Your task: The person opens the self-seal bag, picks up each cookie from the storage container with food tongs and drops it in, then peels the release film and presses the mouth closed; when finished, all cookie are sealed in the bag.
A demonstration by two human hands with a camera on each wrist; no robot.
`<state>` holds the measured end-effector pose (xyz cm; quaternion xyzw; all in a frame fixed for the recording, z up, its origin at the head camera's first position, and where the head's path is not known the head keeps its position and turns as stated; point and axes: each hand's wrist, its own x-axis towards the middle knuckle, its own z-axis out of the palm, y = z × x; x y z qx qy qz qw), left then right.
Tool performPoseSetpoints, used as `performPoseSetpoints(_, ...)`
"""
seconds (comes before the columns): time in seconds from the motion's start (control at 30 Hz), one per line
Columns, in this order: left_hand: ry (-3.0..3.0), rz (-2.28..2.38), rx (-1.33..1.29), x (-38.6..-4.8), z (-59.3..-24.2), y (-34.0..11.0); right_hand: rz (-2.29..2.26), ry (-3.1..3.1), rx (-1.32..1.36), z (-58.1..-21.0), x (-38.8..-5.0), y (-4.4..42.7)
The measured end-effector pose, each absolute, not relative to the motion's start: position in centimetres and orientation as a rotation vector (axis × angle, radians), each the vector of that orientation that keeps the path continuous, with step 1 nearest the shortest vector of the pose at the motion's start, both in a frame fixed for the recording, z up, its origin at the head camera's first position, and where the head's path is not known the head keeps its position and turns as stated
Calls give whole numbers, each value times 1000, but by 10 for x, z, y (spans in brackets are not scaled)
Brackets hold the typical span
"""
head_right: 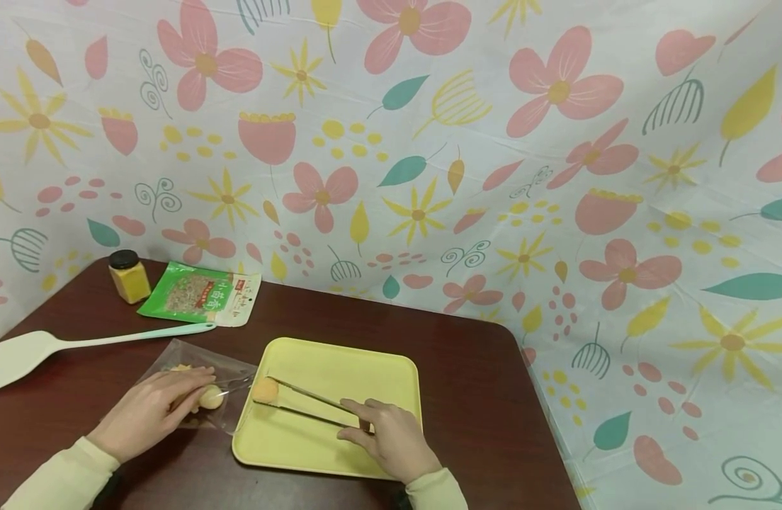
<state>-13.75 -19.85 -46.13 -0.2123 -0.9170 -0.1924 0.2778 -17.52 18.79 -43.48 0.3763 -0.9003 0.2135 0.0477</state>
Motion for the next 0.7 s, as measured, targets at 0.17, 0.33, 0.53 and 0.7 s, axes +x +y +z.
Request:
performPoseSetpoints(0.17, -2476, -519, -559, -138, -463, -200, 645, -2742, 1158, -434, -176, 184)
performPoseSetpoints(0.33, -2487, -515, -558, -139, -465, -200, 628, -2734, 1165, -433, -176, 181)
performPoseSetpoints(0.53, -2477, -513, -569, -139, -464, -199, 645, -2745, 1177, -432, -177, 177)
performPoseSetpoints(0.7, -2471, -511, -576, -140, -464, -200, 639, -2741, 1178, -432, -178, 175)
